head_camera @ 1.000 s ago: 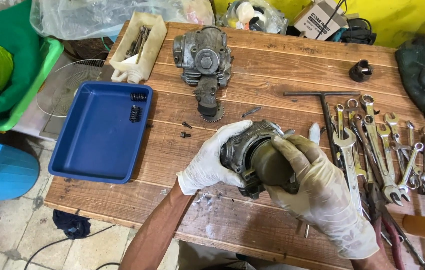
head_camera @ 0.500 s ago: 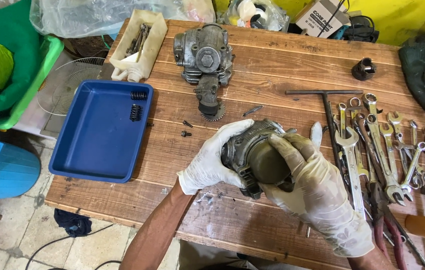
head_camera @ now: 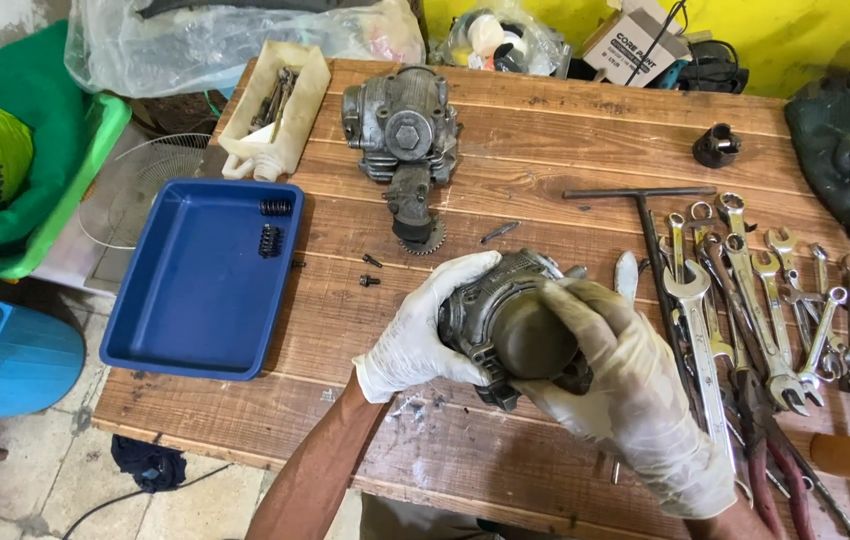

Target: Cleaning and assembling motorcycle engine components on a workbench using a brush and cloth.

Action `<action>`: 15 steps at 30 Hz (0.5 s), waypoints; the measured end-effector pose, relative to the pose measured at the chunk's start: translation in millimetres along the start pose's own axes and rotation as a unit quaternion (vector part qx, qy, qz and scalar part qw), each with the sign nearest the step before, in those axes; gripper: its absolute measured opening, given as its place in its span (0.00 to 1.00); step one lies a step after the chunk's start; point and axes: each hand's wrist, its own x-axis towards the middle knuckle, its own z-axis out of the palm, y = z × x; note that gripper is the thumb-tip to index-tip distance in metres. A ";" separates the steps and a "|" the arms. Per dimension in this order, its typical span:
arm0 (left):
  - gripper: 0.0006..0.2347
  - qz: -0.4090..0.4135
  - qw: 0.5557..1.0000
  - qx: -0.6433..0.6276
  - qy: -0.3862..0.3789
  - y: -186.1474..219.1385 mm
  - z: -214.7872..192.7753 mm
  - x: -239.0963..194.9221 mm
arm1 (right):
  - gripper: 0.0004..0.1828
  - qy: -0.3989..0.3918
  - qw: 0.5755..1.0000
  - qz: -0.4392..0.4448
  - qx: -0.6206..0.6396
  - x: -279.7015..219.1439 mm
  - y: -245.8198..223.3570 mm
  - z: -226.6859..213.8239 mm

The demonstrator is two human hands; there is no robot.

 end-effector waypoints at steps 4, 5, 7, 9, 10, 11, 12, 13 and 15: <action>0.45 0.002 1.000 0.008 -0.002 5.2 -0.3 1.2 | 0.58 0.029 0.998 0.064 0.003 -9.2 0.5 6.2; 0.46 0.002 1.000 0.012 -0.001 3.8 -0.2 0.9 | 0.59 0.030 0.998 0.057 0.001 -11.0 4.4 8.7; 0.46 0.002 1.000 0.016 -0.002 2.1 0.1 0.9 | 0.60 0.033 0.998 0.051 -0.002 -10.6 5.4 9.6; 0.47 -0.010 1.000 0.022 -0.004 1.7 0.3 1.2 | 0.57 0.044 0.999 0.020 0.020 -5.9 0.0 6.5; 0.47 -0.009 1.000 0.023 -0.006 1.8 0.4 1.1 | 0.57 0.046 0.999 0.020 0.021 -4.8 1.1 6.4; 0.47 -0.004 1.000 0.024 -0.004 1.8 0.6 1.3 | 0.56 0.045 0.999 0.011 0.018 -3.6 2.4 6.1; 0.47 0.001 1.000 0.024 -0.003 1.6 1.0 1.1 | 0.54 0.042 0.999 0.002 0.015 -3.0 3.6 6.0; 0.47 0.000 1.000 0.025 -0.006 2.2 1.1 1.5 | 0.54 0.044 0.999 0.004 0.016 -3.6 4.0 5.2; 0.47 0.008 0.999 0.040 -0.002 3.2 1.7 2.8 | 0.52 0.042 0.999 0.003 0.010 -4.5 5.6 2.8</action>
